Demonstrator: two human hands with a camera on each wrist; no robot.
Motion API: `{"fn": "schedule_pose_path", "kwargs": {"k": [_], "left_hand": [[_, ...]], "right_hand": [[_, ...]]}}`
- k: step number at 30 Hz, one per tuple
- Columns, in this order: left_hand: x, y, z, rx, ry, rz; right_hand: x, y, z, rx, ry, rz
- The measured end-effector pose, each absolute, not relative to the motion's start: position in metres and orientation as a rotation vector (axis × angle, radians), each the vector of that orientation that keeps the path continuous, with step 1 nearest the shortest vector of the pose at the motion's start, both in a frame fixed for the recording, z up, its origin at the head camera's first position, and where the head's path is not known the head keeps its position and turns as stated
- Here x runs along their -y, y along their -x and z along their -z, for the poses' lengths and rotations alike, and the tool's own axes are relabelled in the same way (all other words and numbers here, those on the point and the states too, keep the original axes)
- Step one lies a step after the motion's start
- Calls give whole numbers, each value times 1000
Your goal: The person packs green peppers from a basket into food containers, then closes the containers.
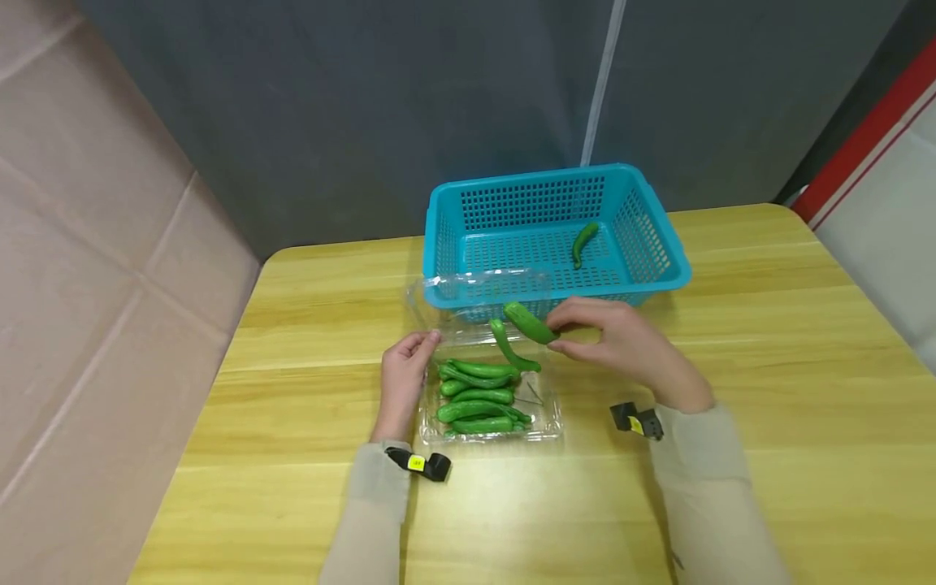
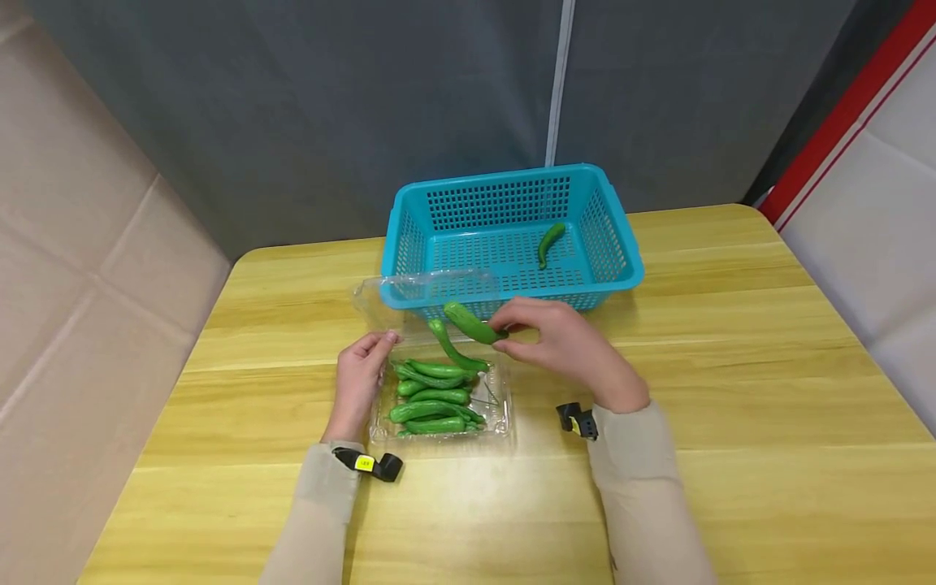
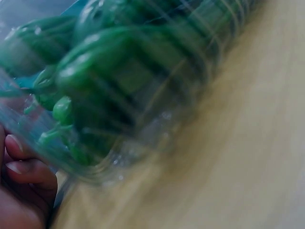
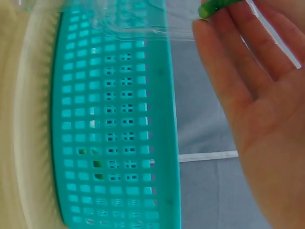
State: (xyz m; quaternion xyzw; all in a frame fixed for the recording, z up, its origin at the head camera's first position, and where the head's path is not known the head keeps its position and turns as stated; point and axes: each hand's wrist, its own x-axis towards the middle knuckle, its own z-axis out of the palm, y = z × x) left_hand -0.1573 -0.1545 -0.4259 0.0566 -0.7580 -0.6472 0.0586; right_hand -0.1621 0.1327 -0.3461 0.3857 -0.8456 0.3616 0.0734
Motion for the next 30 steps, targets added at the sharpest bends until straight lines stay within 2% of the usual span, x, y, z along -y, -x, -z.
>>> {"fn": "schedule_pose_path", "kwargs": {"k": [18, 30], "left_hand": [[155, 158, 427, 2299, -184, 1977], [155, 160, 427, 2307, -192, 1961]], "right_hand": [[-96, 164, 367, 2752, -1391, -965], [-84, 158, 372, 2882, -1333, -914]]}}
